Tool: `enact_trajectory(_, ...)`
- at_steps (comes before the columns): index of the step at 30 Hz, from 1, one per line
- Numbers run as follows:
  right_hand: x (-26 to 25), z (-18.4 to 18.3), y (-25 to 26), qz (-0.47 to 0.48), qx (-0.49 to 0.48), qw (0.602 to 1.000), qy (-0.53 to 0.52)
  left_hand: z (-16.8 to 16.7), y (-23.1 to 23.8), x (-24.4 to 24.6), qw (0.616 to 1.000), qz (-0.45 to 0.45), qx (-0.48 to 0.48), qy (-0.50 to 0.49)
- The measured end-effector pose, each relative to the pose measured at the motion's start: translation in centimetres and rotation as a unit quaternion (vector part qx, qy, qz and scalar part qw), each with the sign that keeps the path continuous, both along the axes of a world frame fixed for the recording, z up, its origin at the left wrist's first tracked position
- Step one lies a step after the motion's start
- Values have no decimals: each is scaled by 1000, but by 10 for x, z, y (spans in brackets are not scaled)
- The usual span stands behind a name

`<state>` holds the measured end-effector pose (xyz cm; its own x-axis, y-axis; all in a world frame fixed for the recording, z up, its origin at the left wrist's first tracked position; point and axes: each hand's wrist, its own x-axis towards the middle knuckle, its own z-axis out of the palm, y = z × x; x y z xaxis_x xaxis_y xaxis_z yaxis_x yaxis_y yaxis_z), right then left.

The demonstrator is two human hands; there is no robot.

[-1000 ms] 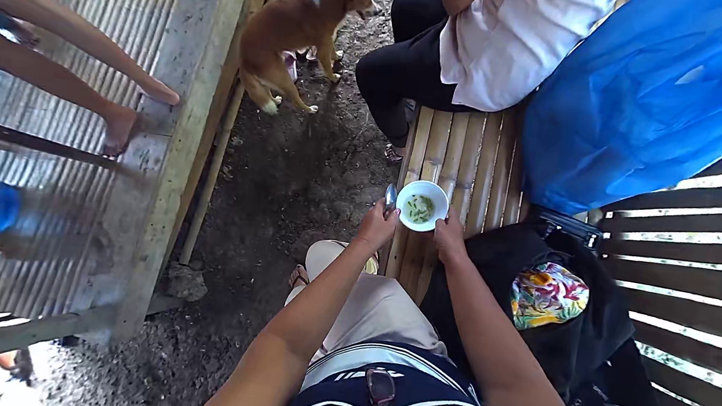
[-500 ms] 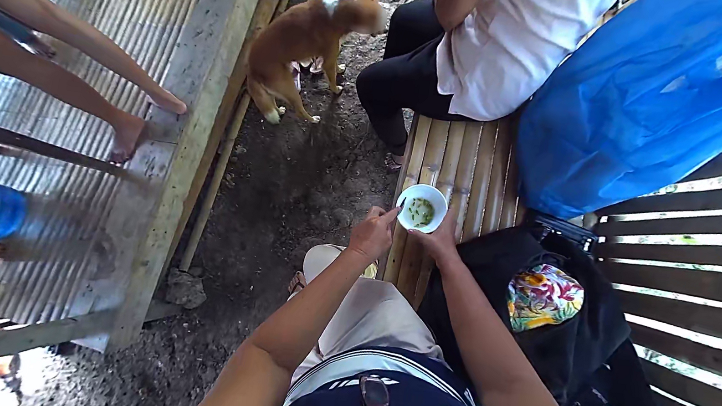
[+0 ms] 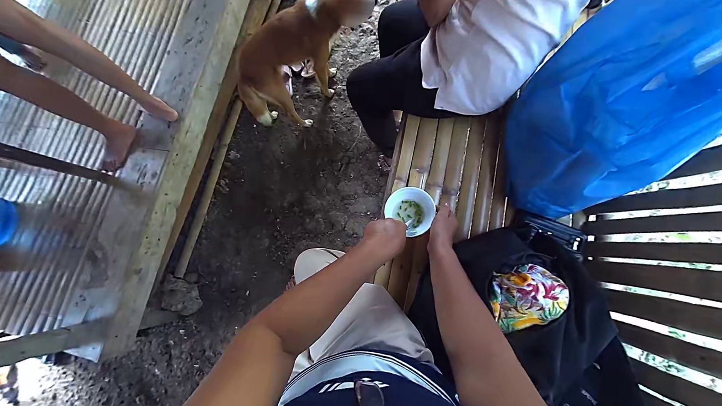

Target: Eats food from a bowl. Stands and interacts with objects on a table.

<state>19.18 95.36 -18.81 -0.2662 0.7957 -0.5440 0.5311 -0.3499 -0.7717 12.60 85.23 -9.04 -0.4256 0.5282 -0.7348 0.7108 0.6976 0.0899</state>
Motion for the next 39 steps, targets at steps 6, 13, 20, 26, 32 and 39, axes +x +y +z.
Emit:
enact_trajectory(6, -5, -26, 10, -22, 66, 990, 124, -4, 6, -9, 999, 10, 2, -47)
enact_trajectory(13, -16, -35, 22, 111, -12, 965, 239, -12, 7, -13, 998, 17, 23, -60)
enact_trajectory(20, -14, -34, 20, 105, -24, 959, 263, -12, 11, -12, 998, 14, 12, -66)
enact_trajectory(26, -11, -33, 16, 80, -52, 960, 263, -4, 12, -1, 997, 12, -3, -70)
enact_trajectory(32, -5, -29, 12, 95, -39, 961, 255, -1, 8, 11, 996, 36, -4, -76)
enact_trajectory(39, -7, -33, 9, 81, -41, 962, 257, -6, 12, 9, 997, 23, -18, -76)
